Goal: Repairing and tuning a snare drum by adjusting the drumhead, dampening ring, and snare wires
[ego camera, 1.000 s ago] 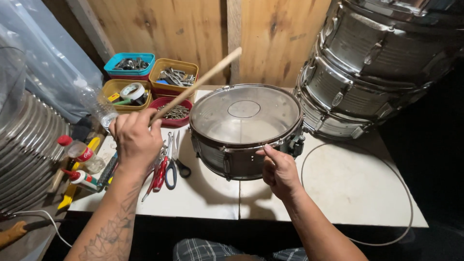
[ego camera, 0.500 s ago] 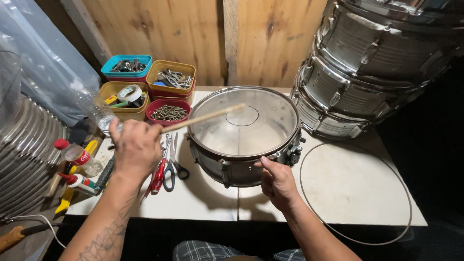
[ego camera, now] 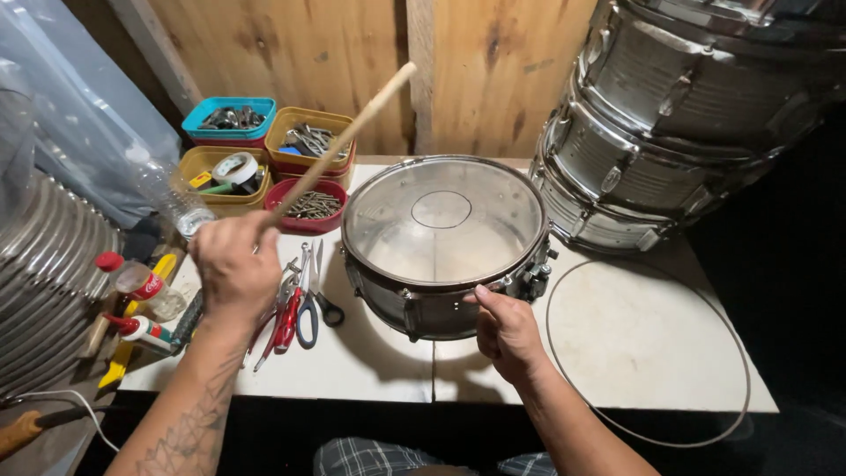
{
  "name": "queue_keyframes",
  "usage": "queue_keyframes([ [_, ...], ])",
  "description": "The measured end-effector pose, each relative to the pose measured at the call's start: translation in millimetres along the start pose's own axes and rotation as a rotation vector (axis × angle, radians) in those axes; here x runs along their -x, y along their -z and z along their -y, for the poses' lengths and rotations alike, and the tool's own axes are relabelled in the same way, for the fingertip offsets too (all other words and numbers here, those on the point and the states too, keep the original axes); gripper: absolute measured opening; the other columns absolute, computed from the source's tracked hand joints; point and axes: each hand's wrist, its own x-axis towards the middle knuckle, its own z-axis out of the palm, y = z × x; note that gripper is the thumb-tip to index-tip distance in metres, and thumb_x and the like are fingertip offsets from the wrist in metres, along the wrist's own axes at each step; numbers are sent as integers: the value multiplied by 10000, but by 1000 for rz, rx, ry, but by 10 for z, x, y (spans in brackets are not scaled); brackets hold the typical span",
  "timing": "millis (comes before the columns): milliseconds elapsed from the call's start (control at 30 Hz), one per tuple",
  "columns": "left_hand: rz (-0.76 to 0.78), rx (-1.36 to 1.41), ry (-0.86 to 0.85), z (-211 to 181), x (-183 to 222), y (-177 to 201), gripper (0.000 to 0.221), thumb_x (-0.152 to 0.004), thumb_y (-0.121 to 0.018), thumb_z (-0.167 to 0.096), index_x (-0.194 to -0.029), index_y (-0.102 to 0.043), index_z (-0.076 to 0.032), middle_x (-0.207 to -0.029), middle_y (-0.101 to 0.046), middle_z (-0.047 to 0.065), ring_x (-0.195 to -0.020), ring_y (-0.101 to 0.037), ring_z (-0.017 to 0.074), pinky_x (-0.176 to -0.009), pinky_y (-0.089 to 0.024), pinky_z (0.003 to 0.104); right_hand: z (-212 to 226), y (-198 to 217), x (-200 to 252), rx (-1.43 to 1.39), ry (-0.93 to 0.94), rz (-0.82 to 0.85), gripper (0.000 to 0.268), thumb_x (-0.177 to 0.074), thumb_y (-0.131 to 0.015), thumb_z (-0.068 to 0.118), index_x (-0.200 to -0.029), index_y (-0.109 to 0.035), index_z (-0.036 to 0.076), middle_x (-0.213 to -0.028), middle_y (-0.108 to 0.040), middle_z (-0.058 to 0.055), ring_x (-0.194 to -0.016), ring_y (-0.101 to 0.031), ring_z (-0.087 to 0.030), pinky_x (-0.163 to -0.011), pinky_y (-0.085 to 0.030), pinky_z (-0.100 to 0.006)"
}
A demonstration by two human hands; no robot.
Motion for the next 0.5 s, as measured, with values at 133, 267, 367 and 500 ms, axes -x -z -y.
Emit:
queue_keyframes([
  [133, 182, -187, -164, -24, 91, -21, 118, -879, -669, -308, -993, -697, -309, -822, -601, -27, -996, -636, 211, -1126, -394, 491, -20, 6, 4, 2, -6, -13, 281, -926, -730, 205, -919, -758, -74, -390, -326, -93, -266, -271, -130, -271, -223, -260],
  [267, 118, 55, -27, -45, 100, 14, 272, -848, -709, -180, -1119, -695, -163, -918, -587, 61, -880, -644, 309, -874, -533, 429, -100, 56, 4, -8, -7, -27, 268, -922, -730, 191, -912, -760, -75, -383, -329, -95, -265, -271, -130, -272, -218, -259],
  [367, 323, 237, 78, -233, 105, 207, 239, -855, -715, -178, -1093, -735, -186, -879, -667, 61, -832, -717, 334, -796, -576, 449, -135, 74, 68, 22, -23, -57, 254, -905, -739, 184, -894, -761, -69, -393, -338, -98, -271, -278, -134, -273, -223, -270],
  [500, 675, 90, 233, -620, -131, 629, 363, -932, -614, -425, -1251, -675, -263, -933, -676, 111, -792, -681, 432, -694, -554, 614, -114, 102, 147, 88, -152, -81, 348, -864, -740, 273, -891, -714, -73, -372, -337, -49, -268, -251, -134, -295, -110, -296],
])
